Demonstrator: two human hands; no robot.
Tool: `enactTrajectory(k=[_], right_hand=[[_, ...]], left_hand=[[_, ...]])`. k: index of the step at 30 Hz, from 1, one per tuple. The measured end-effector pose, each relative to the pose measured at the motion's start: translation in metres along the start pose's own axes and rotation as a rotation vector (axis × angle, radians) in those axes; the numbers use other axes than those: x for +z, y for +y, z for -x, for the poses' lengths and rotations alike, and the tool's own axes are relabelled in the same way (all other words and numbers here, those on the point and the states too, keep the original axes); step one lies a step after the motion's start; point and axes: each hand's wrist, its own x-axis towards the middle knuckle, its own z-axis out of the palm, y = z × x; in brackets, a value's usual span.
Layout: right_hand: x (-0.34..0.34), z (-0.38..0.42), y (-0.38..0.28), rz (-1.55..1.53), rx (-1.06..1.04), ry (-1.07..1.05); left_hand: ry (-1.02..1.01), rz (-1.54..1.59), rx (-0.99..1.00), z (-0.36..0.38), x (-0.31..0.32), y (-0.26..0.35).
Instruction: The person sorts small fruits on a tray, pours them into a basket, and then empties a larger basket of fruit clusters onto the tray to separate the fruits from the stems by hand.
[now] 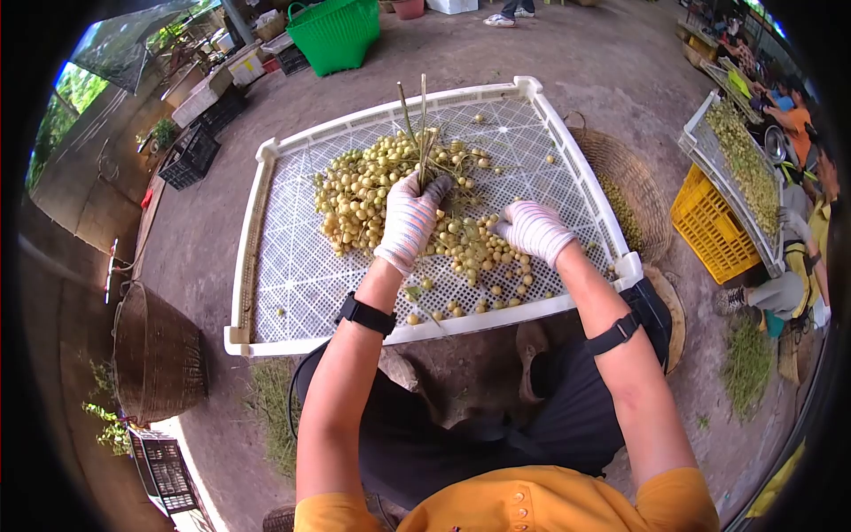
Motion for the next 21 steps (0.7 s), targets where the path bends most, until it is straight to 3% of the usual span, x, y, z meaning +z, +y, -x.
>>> enactTrajectory(k=[2,4,6,8,10,14,15,18,20,21], right_hand=[[0.015,-0.012,0.012,-0.066,-0.086,0.054],[0.025,-0.019,0.007,-0.400,-0.512,0.208],[0.031,-0.017,-0.006,-0.346,-0.369,0.081],[0.044,-0.027,-0.007,-0.175,-0.281,0.098],[0.048,-0.030,-0.005,-0.185,-0.294,0.118],[0.042,-0.024,-0.005,-0.222,-0.377,0.109],[0.032,-0.016,-0.012,-0.123,-0.259,0.045],[0.026,-0.012,-0.015,-0.117,-0.228,0.082],[0.041,-0.026,0.000,-0.143,-0.275,0.110],[0.055,-0.040,0.011,-0.384,-0.307,0.038]], left_hand=[[-0.014,0.001,-0.016,0.003,-0.002,0.007],[-0.031,0.019,0.027,0.004,0.002,0.005],[-0.021,-0.048,0.031,0.005,0.008,0.006],[-0.052,0.008,0.012,0.010,0.011,0.012],[-0.076,0.061,-0.006,0.017,0.012,0.011],[-0.093,-0.183,-0.068,0.017,0.016,-0.039],[-0.093,-0.218,-0.058,0.017,0.016,-0.039],[-0.075,-0.171,-0.044,0.015,0.018,-0.037],[-0.057,-0.089,-0.038,0.014,0.019,-0.034],[-0.048,-0.066,-0.065,0.013,0.020,-0.033]])
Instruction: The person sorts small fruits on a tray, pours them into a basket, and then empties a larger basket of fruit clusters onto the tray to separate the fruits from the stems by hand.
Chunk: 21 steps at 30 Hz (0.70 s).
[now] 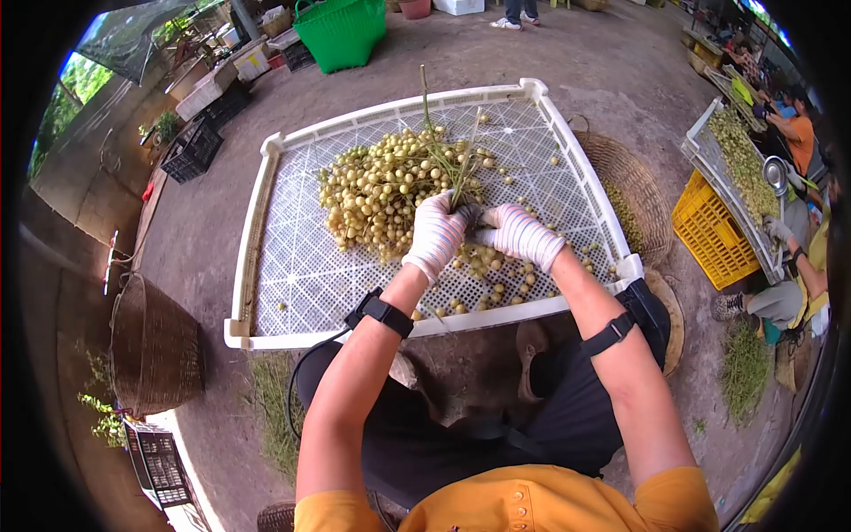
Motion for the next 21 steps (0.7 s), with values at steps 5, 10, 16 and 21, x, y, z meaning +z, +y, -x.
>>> enactTrajectory(k=[5,10,16,21], right_hand=[[-0.035,0.022,-0.028,-0.354,0.321,-0.191],[-0.039,0.024,-0.021,0.410,0.205,-0.028],[-0.034,0.013,-0.030,-0.129,-0.135,0.081],[-0.021,0.005,-0.027,-0.395,-0.162,-0.082]], left_hand=[[-0.037,0.124,-0.020,-0.002,-0.007,0.002],[-0.052,-0.016,-0.020,-0.007,-0.019,0.003],[-0.257,0.233,-0.126,0.003,-0.025,0.030],[-0.273,0.238,-0.052,0.005,-0.022,0.030]])
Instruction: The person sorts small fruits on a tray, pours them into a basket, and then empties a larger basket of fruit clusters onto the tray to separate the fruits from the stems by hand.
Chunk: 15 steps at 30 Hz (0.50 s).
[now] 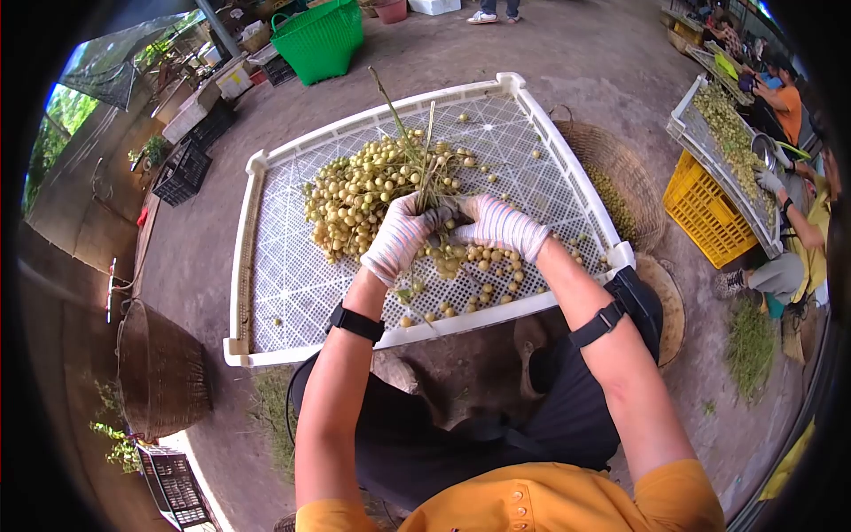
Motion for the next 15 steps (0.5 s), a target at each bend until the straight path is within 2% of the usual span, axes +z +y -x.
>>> enactTrajectory(k=[1,2,4,6,8,9,10,12,13,14,15], right_hand=[[0.007,-0.006,0.015,-0.003,-0.075,0.107],[0.005,-0.007,0.021,-0.005,-0.074,0.105],[-0.002,-0.006,0.020,0.156,0.173,0.060],[-0.006,0.001,0.017,0.124,0.210,0.059],[-0.008,0.006,0.012,0.342,0.204,0.047],[-0.008,0.008,0.009,0.419,0.285,0.046],[-0.009,0.010,0.006,0.417,0.287,0.049],[-0.013,0.017,-0.004,0.618,0.343,0.057],[-0.013,0.018,-0.004,0.594,0.234,0.073],[-0.010,0.014,0.001,0.597,0.233,0.068],[-0.005,0.006,0.011,0.370,0.020,0.050]], left_hand=[[0.002,-0.001,-0.002,0.001,0.000,0.000],[0.021,-0.054,-0.022,0.001,-0.001,0.001],[0.043,-0.106,-0.044,0.000,-0.003,-0.001],[0.104,-0.164,-0.028,-0.002,-0.004,-0.007],[0.180,-0.103,-0.020,-0.002,-0.002,-0.005],[0.224,-0.082,-0.031,-0.002,-0.004,0.000],[0.267,-0.062,-0.041,-0.002,-0.006,0.003],[0.263,-0.032,0.003,-0.003,-0.007,0.004],[0.241,-0.058,-0.017,-0.002,-0.007,0.005],[0.221,-0.086,-0.037,-0.001,-0.008,0.006],[0.180,-0.111,-0.062,0.002,-0.003,0.013]])
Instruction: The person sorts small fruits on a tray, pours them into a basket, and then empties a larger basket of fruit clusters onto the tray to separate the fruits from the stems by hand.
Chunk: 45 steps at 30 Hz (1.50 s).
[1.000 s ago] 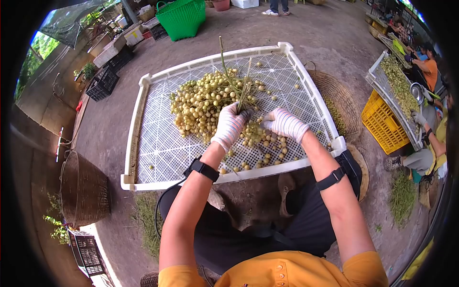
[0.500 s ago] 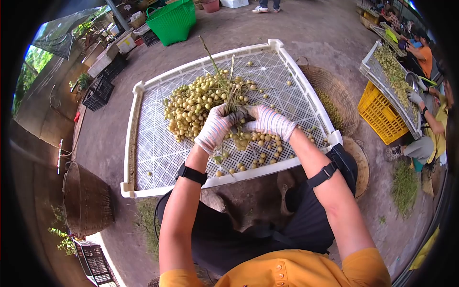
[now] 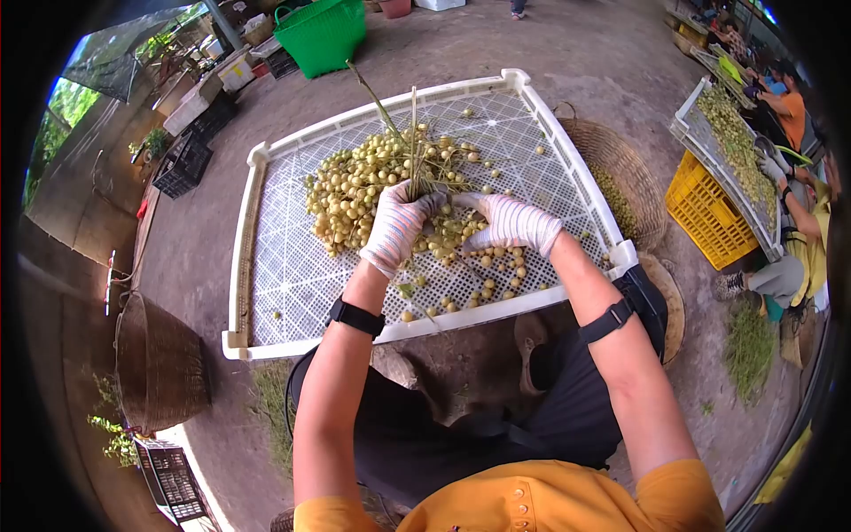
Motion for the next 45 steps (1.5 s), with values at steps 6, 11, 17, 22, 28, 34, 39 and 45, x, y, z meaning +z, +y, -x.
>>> enactTrajectory(k=[6,11,17,22,28,34,39,45], right_hand=[[0.016,-0.011,0.002,-0.149,0.100,-0.102],[0.016,-0.007,-0.008,0.310,0.227,-0.103],[-0.012,0.015,-0.021,0.361,0.228,0.184],[-0.006,0.006,-0.057,0.159,0.183,0.315],[0.001,-0.010,-0.028,-0.114,0.231,0.253],[-0.021,0.003,-0.010,0.202,0.325,0.025],[-0.001,-0.003,-0.023,-0.107,0.242,-0.182],[0.043,-0.035,0.034,-0.312,0.127,0.134]], left_hand=[[-0.077,0.073,0.042,-0.002,0.003,-0.007],[0.131,0.058,-0.009,0.000,0.003,-0.006],[0.199,0.068,0.029,-0.003,-0.001,-0.006],[0.171,0.118,-0.012,-0.001,0.014,-0.009],[0.178,0.073,-0.053,0.005,0.018,-0.007],[0.191,0.143,-0.044,0.001,0.013,0.000],[0.133,0.217,0.018,-0.007,0.014,-0.008],[0.174,0.294,0.067,-0.004,0.018,-0.007]])
